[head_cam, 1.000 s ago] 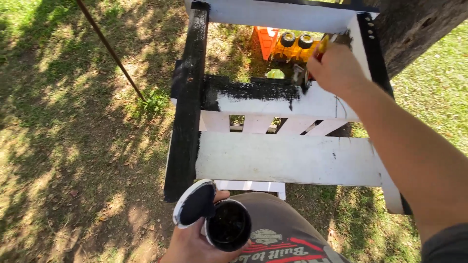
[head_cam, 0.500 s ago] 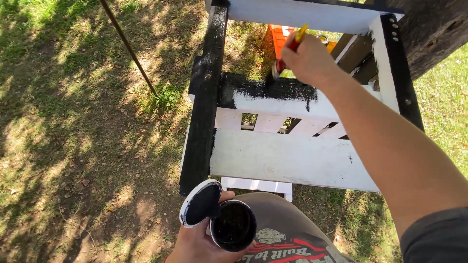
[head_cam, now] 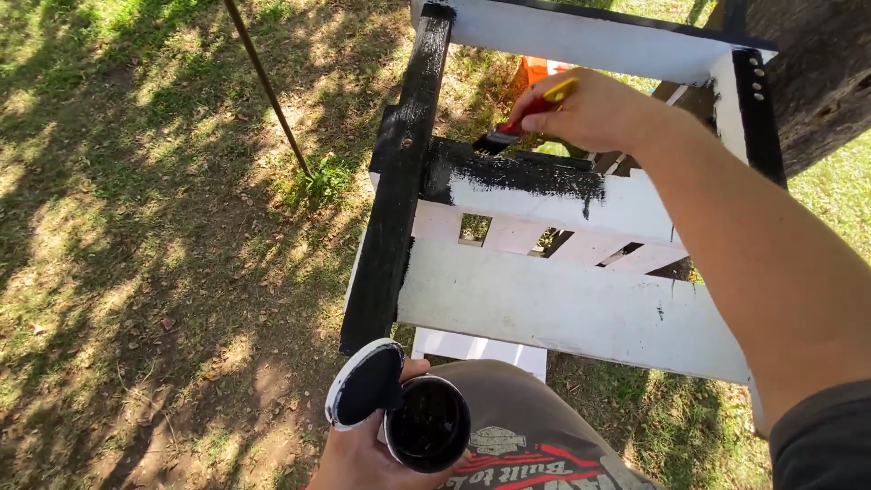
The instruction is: A person is painting a white wooden structure with black paint using a paintbrush.
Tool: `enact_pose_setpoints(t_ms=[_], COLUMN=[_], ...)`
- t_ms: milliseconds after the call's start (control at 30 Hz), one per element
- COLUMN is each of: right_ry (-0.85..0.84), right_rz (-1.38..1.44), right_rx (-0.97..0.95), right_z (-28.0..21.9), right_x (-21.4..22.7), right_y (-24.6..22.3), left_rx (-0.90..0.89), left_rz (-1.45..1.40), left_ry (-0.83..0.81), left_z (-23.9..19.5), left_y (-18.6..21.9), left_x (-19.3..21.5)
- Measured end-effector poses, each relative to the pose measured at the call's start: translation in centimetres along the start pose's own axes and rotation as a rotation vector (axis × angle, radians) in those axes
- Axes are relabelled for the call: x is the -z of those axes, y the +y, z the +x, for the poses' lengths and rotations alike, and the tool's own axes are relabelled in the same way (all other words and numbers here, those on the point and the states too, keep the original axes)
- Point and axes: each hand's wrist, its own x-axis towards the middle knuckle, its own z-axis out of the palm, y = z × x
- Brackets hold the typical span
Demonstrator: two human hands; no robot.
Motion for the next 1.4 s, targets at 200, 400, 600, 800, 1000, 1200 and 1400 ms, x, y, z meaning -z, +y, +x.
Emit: enact_pose_setpoints(t_ms=[200,400,600,800,1000,1200,1400], right_ry=[-0.183,0.058,-0.138,0.056,-0.144,-0.021,-0.137], right_rz=[-0.132,0.072,-0.155,0.192,-0.003,0.271,-0.116], right_rx=[-0.073,0.265,0.039,0.169,0.06,0.169,0.109], right_z=[0.6,3.1,2.9,4.0,2.5,3.6,3.3], right_x=[0.6,0.5,0.3,-0.3,0.1,-0.6,-0.5], right_y=[0.7,1.9,2.1,3.1,2.0,1.6,2.4], left_rx=[0.069,-0.017,0.181,0.155,0.094,-0.031,-0.293], left_rz=[-0.027,-0.037,-0.036,-0.1,-0.217,-0.119,0.063], left_ry=[0.118,0.255,0.566,0.406,0.39,0.341,0.213], left_z=[-0.9,-1.7,-2.5,-2.9,-3.1,-3.1,-1.3], left_y=[0.2,0.9,2.2,0.9,-1.0,-3.5,-10.4], left_x=[-1.1,-2.8,-5.4,-5.2,-5.7,-5.3,-3.2])
